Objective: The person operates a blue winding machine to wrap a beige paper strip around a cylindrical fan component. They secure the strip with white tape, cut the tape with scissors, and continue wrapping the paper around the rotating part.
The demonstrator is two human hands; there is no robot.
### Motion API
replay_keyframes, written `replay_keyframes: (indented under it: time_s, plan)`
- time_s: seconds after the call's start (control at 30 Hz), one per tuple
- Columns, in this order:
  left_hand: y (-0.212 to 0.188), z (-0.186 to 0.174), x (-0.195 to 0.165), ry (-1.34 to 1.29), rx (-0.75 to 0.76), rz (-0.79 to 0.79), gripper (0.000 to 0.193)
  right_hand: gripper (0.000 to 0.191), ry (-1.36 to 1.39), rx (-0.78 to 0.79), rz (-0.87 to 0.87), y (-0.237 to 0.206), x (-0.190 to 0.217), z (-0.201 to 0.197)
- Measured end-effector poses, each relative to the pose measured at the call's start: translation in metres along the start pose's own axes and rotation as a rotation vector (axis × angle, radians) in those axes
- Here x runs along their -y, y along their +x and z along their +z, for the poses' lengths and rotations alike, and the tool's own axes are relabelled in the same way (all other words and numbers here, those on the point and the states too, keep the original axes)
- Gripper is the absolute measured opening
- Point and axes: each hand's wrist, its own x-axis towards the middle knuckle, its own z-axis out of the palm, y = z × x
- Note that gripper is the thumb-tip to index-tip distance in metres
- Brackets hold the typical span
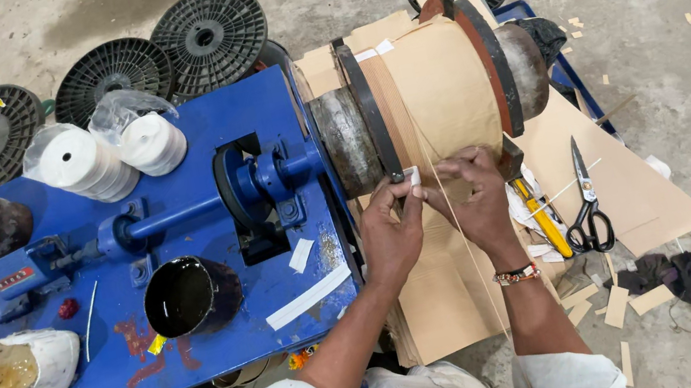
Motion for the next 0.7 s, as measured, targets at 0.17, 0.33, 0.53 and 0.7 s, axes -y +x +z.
replay_keyframes:
  time_s: [0.17, 0.33, 0.53, 0.7]
  plan:
    - [0.003, -0.006, 0.004, -0.128, 0.132, 0.074, 0.014, 0.046, -0.082, 0.013, 0.011, 0.003, 0.006, -0.002]
    - [0.003, -0.022, -0.005, -0.117, 0.254, -0.044, 0.015, 0.016, 0.036, -0.071, 0.093, 0.005, 0.010, 0.004]
    - [0.031, -0.058, -0.039, 0.751, 0.414, 0.467, 0.025, 0.012, 0.017, -0.156, 0.083, 0.010, 0.006, 0.009]
    - [0.100, -0.055, -0.057, 1.129, 0.512, 0.979, 0.065, 0.010, 0.028, -0.212, 0.089, 0.013, 0.000, 0.016]
